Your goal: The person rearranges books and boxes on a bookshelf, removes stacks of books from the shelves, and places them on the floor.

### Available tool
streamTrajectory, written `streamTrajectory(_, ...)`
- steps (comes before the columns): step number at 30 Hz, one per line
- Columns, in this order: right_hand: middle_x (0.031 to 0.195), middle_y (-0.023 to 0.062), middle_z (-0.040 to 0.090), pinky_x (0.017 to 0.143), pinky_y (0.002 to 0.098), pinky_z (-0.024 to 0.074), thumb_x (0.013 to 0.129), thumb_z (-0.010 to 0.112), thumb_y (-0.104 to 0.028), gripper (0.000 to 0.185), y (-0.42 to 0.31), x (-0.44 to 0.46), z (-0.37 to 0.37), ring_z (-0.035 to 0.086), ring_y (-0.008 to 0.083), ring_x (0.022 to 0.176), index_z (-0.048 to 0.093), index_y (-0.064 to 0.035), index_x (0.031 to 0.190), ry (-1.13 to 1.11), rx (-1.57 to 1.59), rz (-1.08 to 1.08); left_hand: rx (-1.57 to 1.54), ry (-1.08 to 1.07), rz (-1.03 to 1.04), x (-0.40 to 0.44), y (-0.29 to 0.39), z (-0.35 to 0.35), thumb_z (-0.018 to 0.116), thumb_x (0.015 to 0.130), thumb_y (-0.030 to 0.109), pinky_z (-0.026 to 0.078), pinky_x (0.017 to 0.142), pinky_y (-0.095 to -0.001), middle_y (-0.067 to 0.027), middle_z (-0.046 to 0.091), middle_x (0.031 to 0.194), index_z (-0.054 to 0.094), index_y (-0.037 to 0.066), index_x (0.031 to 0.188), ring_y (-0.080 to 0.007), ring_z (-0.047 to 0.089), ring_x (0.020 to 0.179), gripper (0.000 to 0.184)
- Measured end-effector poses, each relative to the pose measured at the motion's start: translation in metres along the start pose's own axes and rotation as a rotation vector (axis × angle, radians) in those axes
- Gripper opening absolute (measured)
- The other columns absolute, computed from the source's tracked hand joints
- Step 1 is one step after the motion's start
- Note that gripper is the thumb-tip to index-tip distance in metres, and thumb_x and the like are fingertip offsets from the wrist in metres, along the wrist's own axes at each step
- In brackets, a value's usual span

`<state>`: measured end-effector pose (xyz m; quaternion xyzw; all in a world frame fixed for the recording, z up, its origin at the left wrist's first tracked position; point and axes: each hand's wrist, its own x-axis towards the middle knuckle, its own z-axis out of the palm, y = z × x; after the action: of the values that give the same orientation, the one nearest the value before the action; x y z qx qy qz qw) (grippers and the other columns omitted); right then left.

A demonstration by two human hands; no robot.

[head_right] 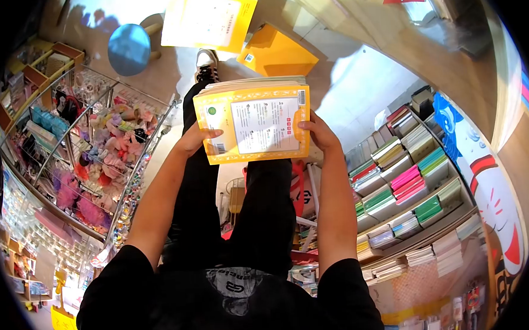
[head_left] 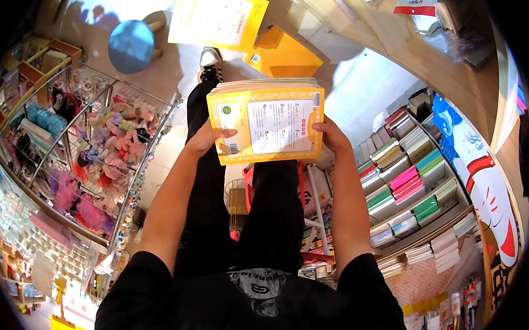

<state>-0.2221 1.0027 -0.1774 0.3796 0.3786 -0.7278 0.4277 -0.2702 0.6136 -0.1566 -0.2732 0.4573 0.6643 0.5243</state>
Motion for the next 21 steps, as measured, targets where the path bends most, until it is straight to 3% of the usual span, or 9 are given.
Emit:
streamTrajectory(13,0.145,0.0156,0.048,0.116,0.0349,0.0277,0.071,0.075,-0.023,0.094,-0.095,0.036,-0.022,0.043,0.0258,0.135,0.032,0.0037,0.150,-0.059,-0.352,0.044,-0.156,0.003,-0.069,0.045,-0.034,0.021,0.080,0.076,0.008,0.043,0.103,-0.0351,-0.0090,0.065,0.124,0.055,0.000,0.132,-0.0216,0.060,0.116,0.061)
streamTrajectory(21,0.149,0.0130,0.044,0.117,0.0340,0.0254,0.073,0.072,-0.013,0.092,-0.143,0.126,-0.075,0.038,0.0225,0.138,0.028,-0.0014,0.154,-0.220,-0.554,0.156,-0.261,0.072,0.025,0.122,-0.073,0.033,0.077,0.077,0.004,0.039,0.107,-0.0365,-0.0092,0.063,0.129,0.053,0.000,0.134,-0.0238,0.057,0.121,0.061)
